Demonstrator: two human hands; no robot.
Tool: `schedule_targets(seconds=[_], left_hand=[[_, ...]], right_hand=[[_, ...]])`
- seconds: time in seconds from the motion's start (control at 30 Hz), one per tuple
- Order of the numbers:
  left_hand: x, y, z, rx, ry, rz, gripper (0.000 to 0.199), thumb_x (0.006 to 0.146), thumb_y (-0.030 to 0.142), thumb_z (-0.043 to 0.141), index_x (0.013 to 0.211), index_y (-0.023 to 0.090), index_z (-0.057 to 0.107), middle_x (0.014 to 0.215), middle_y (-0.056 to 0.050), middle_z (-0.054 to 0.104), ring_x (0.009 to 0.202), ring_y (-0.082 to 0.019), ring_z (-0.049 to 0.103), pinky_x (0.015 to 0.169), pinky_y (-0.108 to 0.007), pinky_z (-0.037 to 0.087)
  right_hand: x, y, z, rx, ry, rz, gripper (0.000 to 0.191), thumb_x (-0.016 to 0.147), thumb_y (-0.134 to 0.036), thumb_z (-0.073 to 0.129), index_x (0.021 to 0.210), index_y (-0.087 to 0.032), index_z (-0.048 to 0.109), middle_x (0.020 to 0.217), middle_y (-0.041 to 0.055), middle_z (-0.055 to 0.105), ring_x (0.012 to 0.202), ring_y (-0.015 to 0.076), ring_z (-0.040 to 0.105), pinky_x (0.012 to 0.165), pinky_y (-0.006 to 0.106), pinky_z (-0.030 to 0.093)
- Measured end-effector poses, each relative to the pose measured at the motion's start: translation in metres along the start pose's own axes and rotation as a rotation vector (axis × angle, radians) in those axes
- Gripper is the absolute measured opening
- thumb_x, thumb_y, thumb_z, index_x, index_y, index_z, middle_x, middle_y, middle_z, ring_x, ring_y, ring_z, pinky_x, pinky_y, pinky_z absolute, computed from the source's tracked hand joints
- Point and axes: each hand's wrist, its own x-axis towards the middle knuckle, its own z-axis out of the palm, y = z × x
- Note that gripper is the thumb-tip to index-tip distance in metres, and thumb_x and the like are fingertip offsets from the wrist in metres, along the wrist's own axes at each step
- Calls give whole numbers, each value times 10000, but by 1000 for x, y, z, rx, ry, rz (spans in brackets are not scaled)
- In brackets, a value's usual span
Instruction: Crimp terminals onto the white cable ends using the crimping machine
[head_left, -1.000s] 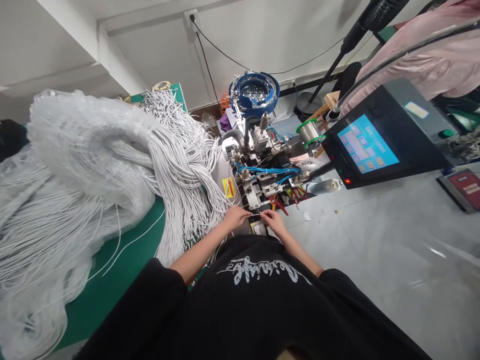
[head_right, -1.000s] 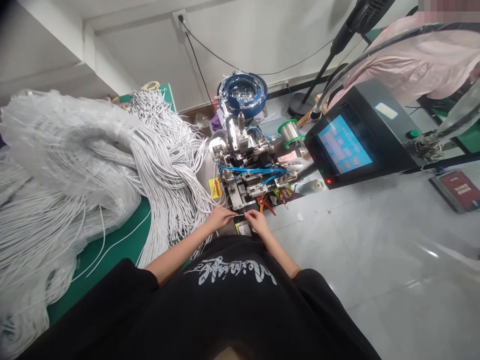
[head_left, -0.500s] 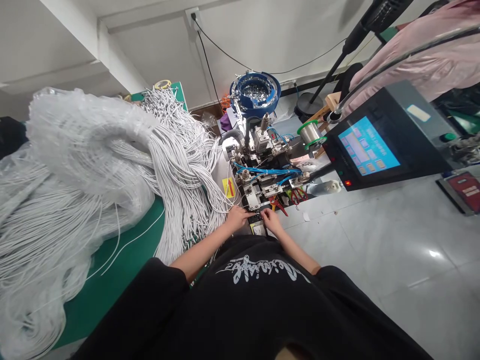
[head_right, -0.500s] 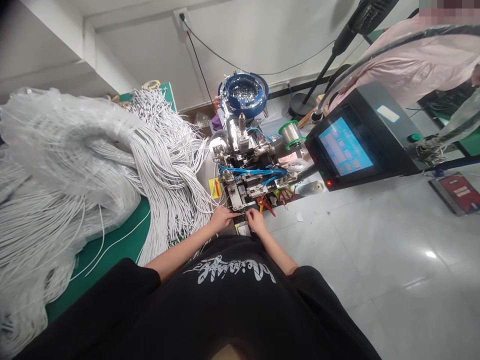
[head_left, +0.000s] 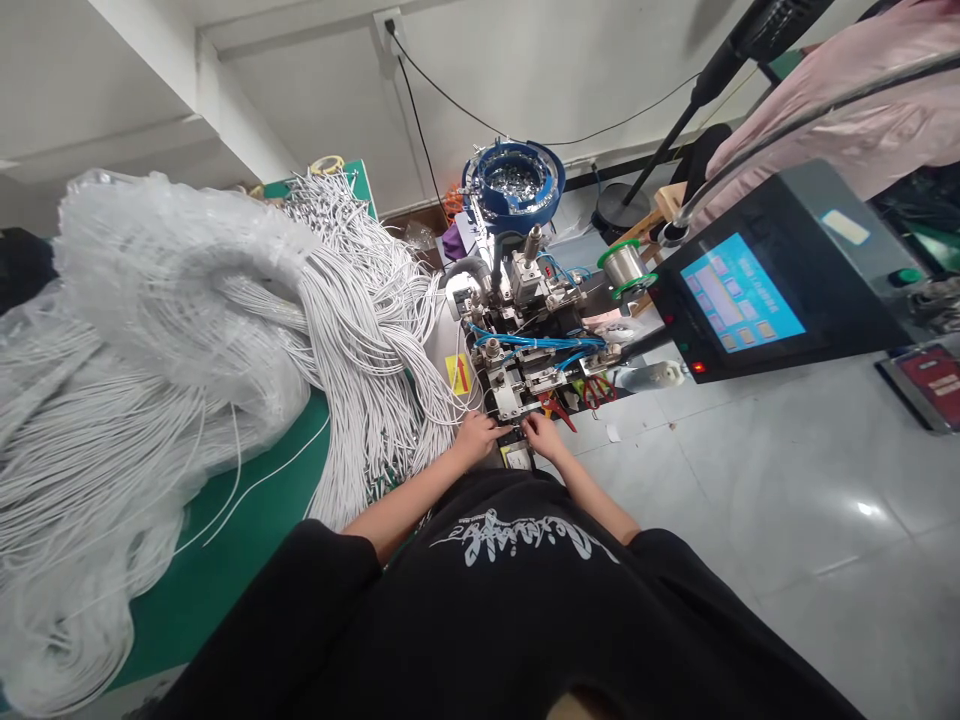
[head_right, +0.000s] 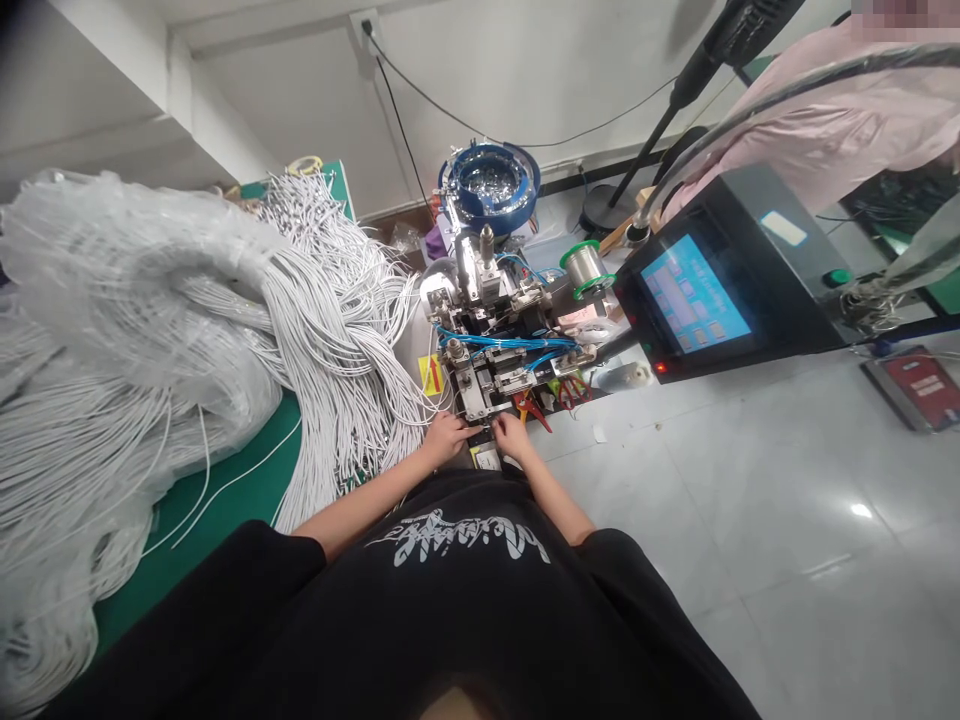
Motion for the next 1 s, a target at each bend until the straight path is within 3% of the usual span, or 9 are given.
schedule_targets(seconds=[0.23, 0.5, 0.7, 1.0], left_hand=[[-3, 3, 6, 57, -2, 10, 446, 850, 137, 473, 1227, 353, 575, 839, -38, 624, 831, -193, 521, 833, -372, 330], [-3, 18, 4, 124, 10, -43, 455, 882, 140, 428, 1273, 347, 532, 885, -58, 623, 892, -219, 508, 920, -411, 316], [-7, 19, 4, 174, -10, -10, 449, 907, 167, 391, 1317, 323, 485, 922, -71, 604, 931, -226, 508, 965, -425, 332], [-20, 22, 12, 106, 112, -38, 487, 861, 87, 396, 1316, 242, 473, 1108, -100, 554, 1134, -234, 467, 1063, -458, 317]], right_hand=[[3, 6, 4, 142, -63, 137, 189, 764, -358, 425, 665, -197, 445, 640, 5, 504, 620, 150, 443, 604, 250, 329], [5, 9, 5, 203, -109, 185, 204, 738, -380, 424, 660, -192, 446, 623, -11, 480, 612, 137, 434, 594, 244, 343], [5, 7, 3, 195, -133, 186, 191, 731, -371, 427, 665, -193, 445, 641, -5, 487, 633, 140, 433, 603, 244, 340], [6, 4, 1, 137, -127, 180, 186, 755, -345, 436, 649, -193, 444, 662, 10, 513, 663, 155, 465, 630, 253, 349]])
